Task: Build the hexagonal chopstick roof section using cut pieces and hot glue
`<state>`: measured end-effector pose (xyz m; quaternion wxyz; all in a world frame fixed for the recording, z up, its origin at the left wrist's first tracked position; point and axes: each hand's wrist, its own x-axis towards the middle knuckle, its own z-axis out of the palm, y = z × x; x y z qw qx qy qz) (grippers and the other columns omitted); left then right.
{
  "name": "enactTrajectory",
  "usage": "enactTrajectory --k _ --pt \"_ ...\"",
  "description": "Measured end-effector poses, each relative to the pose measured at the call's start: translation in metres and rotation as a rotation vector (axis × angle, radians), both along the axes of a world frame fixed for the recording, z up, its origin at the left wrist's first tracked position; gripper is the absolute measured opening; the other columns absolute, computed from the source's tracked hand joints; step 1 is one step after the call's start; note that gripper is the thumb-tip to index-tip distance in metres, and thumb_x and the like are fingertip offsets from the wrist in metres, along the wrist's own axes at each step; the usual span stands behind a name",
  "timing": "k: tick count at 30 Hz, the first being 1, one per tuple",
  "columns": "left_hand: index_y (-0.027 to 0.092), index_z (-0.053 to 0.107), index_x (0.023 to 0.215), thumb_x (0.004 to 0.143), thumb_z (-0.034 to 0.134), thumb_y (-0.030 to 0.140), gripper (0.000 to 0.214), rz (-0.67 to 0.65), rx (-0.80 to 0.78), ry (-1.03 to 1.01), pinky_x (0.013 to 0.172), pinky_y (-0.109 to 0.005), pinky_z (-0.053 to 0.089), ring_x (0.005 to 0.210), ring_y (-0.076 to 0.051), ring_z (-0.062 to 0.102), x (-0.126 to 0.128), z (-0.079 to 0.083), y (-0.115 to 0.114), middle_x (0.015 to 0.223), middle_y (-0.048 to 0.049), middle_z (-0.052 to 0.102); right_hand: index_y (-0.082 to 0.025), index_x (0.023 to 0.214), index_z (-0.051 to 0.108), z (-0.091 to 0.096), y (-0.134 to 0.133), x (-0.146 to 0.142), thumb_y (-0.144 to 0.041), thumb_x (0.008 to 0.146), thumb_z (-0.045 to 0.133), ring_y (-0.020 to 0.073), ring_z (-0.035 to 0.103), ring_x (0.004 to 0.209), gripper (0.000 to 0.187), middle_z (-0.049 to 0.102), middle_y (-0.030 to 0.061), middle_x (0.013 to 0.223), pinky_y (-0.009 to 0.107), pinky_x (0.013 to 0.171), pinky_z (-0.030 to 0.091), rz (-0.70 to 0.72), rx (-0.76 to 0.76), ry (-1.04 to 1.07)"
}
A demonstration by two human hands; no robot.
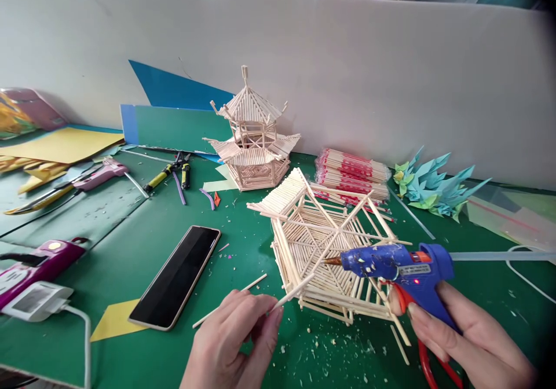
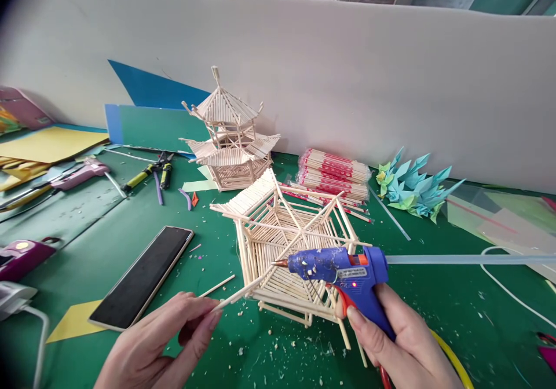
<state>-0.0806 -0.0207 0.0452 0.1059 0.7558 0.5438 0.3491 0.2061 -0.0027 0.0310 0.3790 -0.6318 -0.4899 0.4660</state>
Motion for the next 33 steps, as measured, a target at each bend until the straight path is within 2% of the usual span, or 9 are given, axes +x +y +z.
enactTrajectory --k 5,12,19,28,33 --pt "0.019 0.054 0.076 0.081 0.054 0.014 0.008 0.005 -0.016 0.025 0.050 -0.018 0.041 0.049 -0.009 0.045 0.000 0.000 -0.001 0.057 0.0045 0.050 -0.026 0.102 0.061 -0.002 0.001 -0.004 -0.049 0.076 0.060 0.0161 0.050 0.048 0.035 0.059 0.0005 0.058 0.025 0.044 0.041 -0.020 -0.158 0.084" --pt "0.019 0.054 0.077 0.081 0.052 0.011 0.009 -0.013 -0.004 0.034 0.051 -0.017 0.041 0.050 -0.009 0.045 0.002 0.005 0.001 0.058 0.0038 0.052 -0.026 0.105 0.059 0.007 0.006 -0.003 -0.047 0.079 0.059 0.0179 0.052 0.056 0.033 0.056 0.0002 0.059 0.026 0.051 0.044 0.078 -0.216 0.124" --pt "0.019 0.054 0.074 0.083 0.049 0.013 0.012 -0.014 -0.020 0.050 0.051 -0.019 0.041 0.050 -0.009 0.045 0.001 0.005 0.003 0.057 0.0036 0.050 -0.026 0.102 0.060 0.003 0.003 -0.015 -0.050 0.075 0.061 0.0161 0.048 0.049 0.036 0.054 -0.0011 0.054 0.026 0.044 0.040 -0.058 -0.135 0.142" --pt "0.019 0.056 0.072 0.084 0.046 0.010 0.017 -0.050 -0.061 0.042 0.050 -0.019 0.037 0.051 -0.010 0.041 0.003 0.013 0.005 0.057 0.0038 0.046 -0.025 0.095 0.063 0.010 0.008 -0.007 -0.048 0.078 0.058 0.0175 0.049 0.051 0.029 0.058 0.0015 0.060 0.026 0.047 0.041 0.093 -0.190 0.073" --pt "0.019 0.054 0.072 0.084 0.046 0.011 0.018 -0.044 -0.071 0.032 0.051 -0.019 0.038 0.052 -0.010 0.042 0.003 0.013 0.005 0.057 0.0034 0.047 -0.026 0.099 0.061 0.005 0.006 -0.009 -0.048 0.078 0.058 0.0171 0.049 0.050 0.030 0.055 -0.0003 0.054 0.026 0.047 0.041 0.053 -0.173 0.078"
